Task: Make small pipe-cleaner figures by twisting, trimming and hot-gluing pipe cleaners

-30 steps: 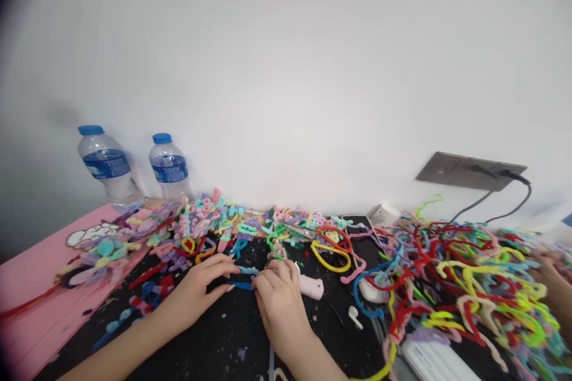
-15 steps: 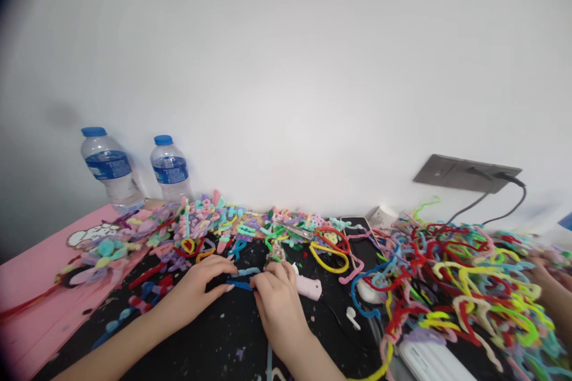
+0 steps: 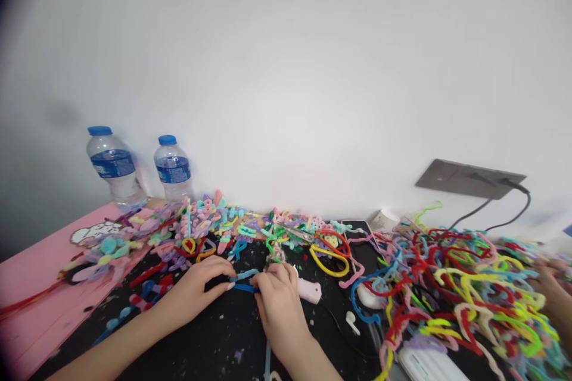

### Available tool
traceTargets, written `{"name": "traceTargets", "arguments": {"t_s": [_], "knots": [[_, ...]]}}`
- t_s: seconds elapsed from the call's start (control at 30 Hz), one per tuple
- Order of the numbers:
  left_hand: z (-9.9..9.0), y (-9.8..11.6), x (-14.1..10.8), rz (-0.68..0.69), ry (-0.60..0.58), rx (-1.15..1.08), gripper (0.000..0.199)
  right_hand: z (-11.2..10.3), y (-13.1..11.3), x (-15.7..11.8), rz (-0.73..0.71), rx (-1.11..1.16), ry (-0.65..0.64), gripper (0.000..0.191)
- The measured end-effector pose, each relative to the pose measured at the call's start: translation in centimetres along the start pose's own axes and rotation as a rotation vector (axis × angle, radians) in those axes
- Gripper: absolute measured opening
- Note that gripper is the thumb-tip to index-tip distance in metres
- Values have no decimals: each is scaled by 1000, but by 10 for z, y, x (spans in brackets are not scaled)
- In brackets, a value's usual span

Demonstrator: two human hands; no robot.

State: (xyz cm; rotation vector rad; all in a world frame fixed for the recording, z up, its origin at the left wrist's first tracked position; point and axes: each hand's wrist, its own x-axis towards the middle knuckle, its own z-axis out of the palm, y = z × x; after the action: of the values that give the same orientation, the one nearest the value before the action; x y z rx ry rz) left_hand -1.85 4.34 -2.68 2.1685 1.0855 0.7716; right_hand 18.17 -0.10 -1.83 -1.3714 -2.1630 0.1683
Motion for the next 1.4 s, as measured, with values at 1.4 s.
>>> {"name": "traceTargets", "arguments": {"t_s": [1.4], "knots": [[-12,18,0,19,274,10,18,-58,20,-4,217,387,427,34]]}}
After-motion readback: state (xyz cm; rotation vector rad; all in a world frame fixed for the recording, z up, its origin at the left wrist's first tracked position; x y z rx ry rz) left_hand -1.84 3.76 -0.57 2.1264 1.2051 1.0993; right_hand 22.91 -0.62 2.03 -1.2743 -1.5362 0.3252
